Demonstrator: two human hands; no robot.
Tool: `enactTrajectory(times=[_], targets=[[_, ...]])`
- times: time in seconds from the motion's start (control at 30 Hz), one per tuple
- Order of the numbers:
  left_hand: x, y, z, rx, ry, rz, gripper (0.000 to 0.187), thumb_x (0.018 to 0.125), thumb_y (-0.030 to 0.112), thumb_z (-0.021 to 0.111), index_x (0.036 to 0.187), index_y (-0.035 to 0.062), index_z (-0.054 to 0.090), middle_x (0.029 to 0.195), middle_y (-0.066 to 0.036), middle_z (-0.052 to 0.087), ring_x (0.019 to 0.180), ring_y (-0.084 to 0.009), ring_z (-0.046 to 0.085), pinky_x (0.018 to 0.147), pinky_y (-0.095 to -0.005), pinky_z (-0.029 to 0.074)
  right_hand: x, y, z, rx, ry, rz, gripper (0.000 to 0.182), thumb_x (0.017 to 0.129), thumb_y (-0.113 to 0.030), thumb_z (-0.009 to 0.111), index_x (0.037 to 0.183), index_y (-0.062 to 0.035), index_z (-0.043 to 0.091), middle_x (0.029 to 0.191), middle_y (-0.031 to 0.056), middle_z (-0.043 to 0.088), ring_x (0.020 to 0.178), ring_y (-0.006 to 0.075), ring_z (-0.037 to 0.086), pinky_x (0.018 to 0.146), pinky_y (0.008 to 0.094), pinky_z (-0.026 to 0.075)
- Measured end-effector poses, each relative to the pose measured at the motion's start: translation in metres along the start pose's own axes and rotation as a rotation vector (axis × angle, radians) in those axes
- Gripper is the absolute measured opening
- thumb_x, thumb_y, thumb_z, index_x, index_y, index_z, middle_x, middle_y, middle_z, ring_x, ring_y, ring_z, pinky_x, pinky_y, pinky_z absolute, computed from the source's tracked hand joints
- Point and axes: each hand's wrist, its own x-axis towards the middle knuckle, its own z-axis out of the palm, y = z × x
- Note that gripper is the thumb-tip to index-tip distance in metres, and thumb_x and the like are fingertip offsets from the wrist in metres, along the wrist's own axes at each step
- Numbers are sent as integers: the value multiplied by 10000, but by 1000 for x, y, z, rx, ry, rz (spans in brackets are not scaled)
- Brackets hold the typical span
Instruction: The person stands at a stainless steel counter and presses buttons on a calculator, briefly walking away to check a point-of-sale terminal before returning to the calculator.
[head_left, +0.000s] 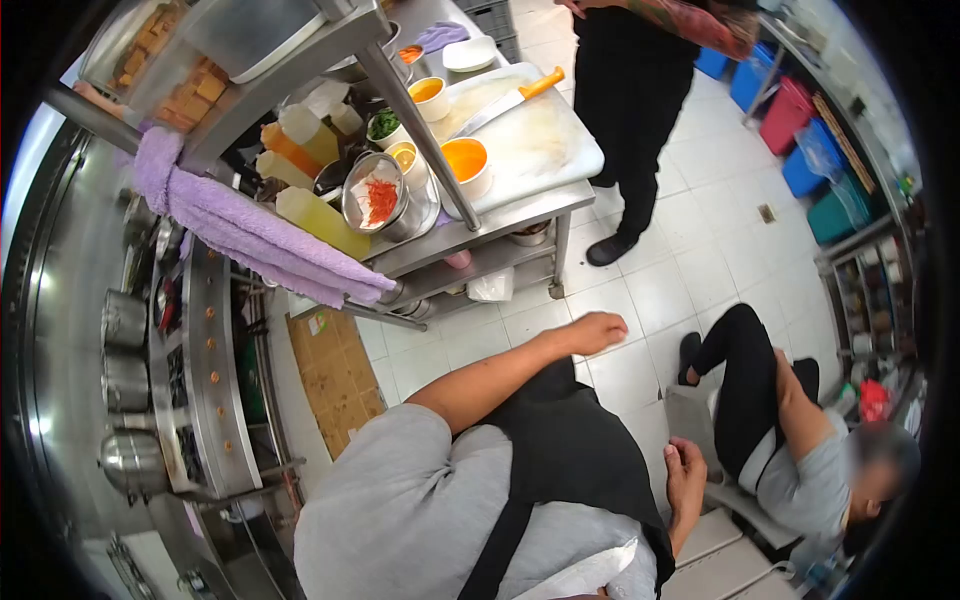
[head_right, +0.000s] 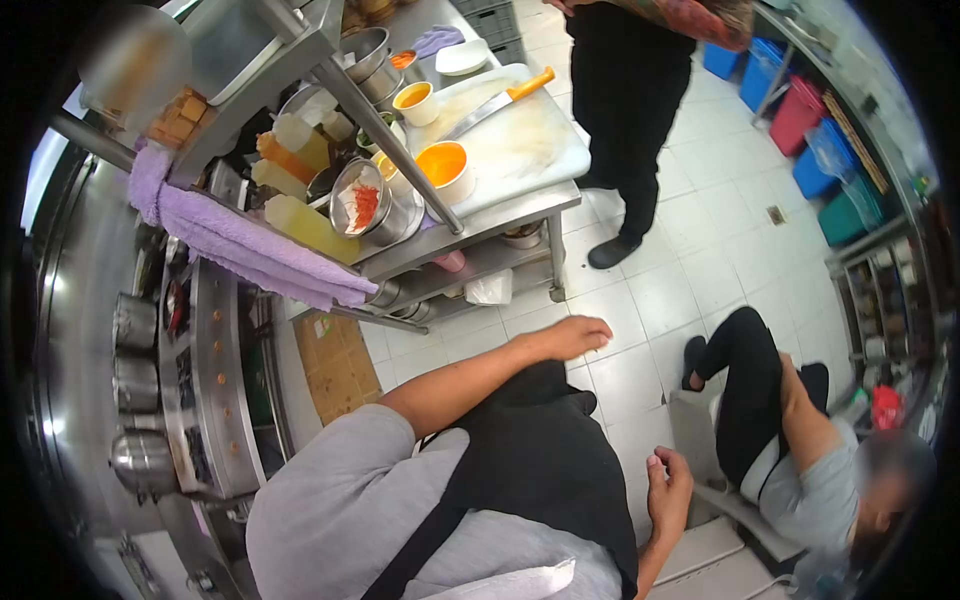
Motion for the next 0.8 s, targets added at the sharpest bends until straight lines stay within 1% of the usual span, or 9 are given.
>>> enactTrajectory(times=[0.1,0.2,0.23,0.27,0.33,0.43,0.57,0.7,0.8], targets=[[19,-5,10,-1,-107,-142,267,979,283,577,1086,54,663,977,-133,706,903,-259,655,829,-381,515,60,-5,-18,109,-34,2,279,941,-202,666,1113,17,686,1052,189,697,969,286,664,866,376,505],[36,-71,38,317,-293,-314,297,917,267,564,937,10,711,965,-204,711,953,-378,676,829,-465,533,120,3,-24,104,-129,-21,282,946,-199,657,1106,32,682,1049,186,700,962,279,664,861,364,506],[36,-64,33,364,-396,-306,287,914,248,552,944,13,715,964,-197,712,964,-373,673,841,-459,536,137,5,-27,117,-176,16,281,950,-200,650,1104,33,681,1048,184,703,961,279,665,860,362,506],[52,-90,42,336,-273,-119,266,913,234,553,965,28,713,974,-176,716,970,-354,673,851,-448,532,148,-30,-40,127,-180,63,273,954,-202,640,1103,22,685,1048,181,709,955,278,669,857,366,508],[105,-89,31,73,-66,-82,260,929,267,599,1024,56,717,988,-151,721,1004,-317,675,884,-415,523,186,-35,-61,86,-126,-7,291,952,-239,639,1079,17,692,1023,193,702,938,300,678,838,374,514],[214,-66,-1,176,-231,-242,279,897,298,596,961,60,727,992,-160,722,955,-311,684,847,-419,526,231,-45,-106,38,27,30,312,944,-273,645,1067,8,700,1033,209,693,948,357,677,839,394,519],[365,-36,-26,241,-388,-190,311,902,314,608,1015,45,715,1006,-164,729,954,-312,692,854,-418,528,298,-56,-166,101,67,47,338,930,-288,668,1103,0,696,1061,199,698,922,343,674,831,405,525],[471,13,-34,284,-381,16,321,952,298,617,1077,13,697,919,-106,723,862,-202,674,804,-360,530,356,-47,-198,139,62,33,341,927,-300,679,1094,-4,704,1038,196,702,907,314,681,818,394,532],[542,12,-25,153,-328,-30,332,934,320,614,1045,19,701,964,-164,727,925,-309,690,836,-402,530,415,-17,-218,121,-20,44,362,948,-335,653,1113,-18,708,1023,189,718,958,309,685,853,379,526]])
